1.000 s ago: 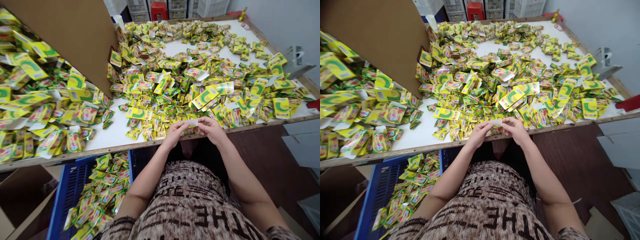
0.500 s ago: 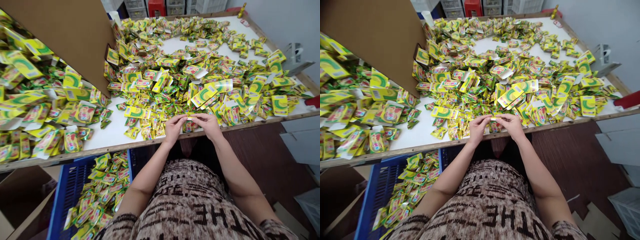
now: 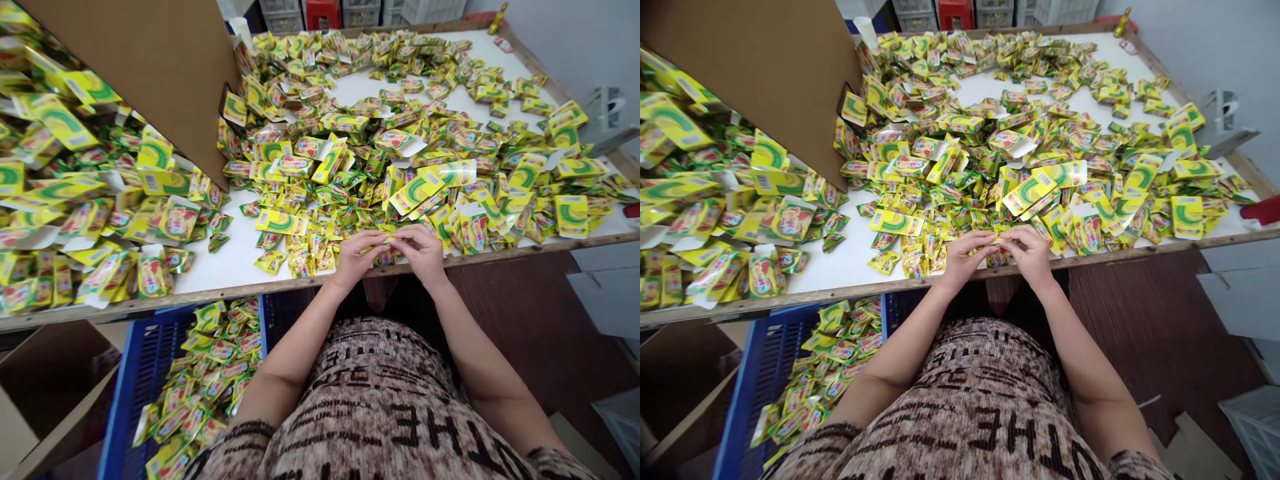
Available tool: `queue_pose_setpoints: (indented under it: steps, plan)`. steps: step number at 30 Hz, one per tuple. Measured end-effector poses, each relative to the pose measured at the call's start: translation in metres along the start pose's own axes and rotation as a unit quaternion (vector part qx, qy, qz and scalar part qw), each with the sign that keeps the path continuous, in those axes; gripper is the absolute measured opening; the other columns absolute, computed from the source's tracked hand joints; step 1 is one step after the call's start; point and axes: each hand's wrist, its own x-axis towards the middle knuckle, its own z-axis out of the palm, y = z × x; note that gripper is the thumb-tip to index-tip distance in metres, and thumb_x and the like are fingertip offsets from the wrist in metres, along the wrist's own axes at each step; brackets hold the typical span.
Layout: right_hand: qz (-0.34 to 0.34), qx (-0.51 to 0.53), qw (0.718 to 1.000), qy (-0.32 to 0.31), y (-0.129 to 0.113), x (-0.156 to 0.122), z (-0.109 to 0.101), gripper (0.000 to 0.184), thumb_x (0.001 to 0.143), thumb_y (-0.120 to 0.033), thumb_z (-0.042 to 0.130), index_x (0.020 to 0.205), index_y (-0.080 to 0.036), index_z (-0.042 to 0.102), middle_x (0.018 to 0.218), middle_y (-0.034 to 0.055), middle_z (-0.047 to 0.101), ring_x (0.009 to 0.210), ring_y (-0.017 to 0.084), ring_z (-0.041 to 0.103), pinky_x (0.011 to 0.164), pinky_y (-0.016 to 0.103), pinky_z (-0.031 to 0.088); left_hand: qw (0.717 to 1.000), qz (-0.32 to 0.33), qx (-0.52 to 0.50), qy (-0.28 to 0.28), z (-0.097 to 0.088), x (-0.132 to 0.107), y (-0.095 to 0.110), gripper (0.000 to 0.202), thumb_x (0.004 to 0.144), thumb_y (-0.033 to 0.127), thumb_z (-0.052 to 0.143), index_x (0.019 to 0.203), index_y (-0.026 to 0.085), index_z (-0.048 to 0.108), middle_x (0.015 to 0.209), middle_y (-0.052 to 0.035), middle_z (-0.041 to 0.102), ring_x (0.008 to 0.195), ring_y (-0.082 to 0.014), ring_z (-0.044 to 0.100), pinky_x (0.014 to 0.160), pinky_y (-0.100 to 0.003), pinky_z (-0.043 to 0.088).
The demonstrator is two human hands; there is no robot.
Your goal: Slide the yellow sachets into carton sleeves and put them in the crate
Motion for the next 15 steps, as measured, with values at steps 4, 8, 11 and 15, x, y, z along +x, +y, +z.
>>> queue_pose_setpoints:
  steps: [4,8,11,15]
  plan:
    - [-0.102,-0.097,0.989,0.040,0.005,-0.010,0.006,0.015,0.088,-0.033,0.064,0.091,-0.022,0.074,0.098,0.0074,0.061,0.092,0.021,0.062,0.080,0.040,0.057,1.000,-0.004,0.001,-0.011,0.000,-0.009,-0.002,0.020,0.084,0.031,0.071,0.102,0.026,0.077,0.102,-0.0070,0.077,0.095,-0.0200,0.071,0.091,-0.038,0.056]
    - [-0.101,-0.113,0.988,0.029,0.006,-0.016,0.006,0.016,0.091,-0.032,0.060,0.098,-0.022,0.071,0.102,0.0086,0.060,0.092,0.021,0.062,0.074,0.038,0.057,0.999,-0.042,0.006,0.001,0.003,-0.017,-0.006,0.039,0.085,0.032,0.070,0.123,0.028,0.067,0.111,-0.0068,0.075,0.094,-0.0187,0.071,0.091,-0.036,0.056]
    - [-0.081,-0.109,0.991,0.002,0.005,-0.015,0.004,0.017,0.089,-0.033,0.063,0.100,-0.022,0.070,0.105,0.0081,0.059,0.075,0.017,0.059,0.066,0.035,0.056,0.998,-0.055,0.008,-0.003,0.003,-0.018,-0.006,0.047,0.085,0.033,0.069,0.131,0.026,0.061,0.110,-0.0072,0.074,0.087,-0.0164,0.070,0.085,-0.032,0.057]
    - [-0.077,-0.119,0.990,0.013,0.006,-0.016,0.006,0.015,0.087,-0.034,0.066,0.096,-0.022,0.069,0.104,0.0078,0.060,0.078,0.018,0.061,0.065,0.035,0.056,0.997,0.014,0.052,-0.051,0.000,-0.016,-0.005,0.032,0.090,0.027,0.062,0.121,0.026,0.068,0.108,-0.0084,0.072,0.093,-0.0177,0.066,0.086,-0.033,0.054]
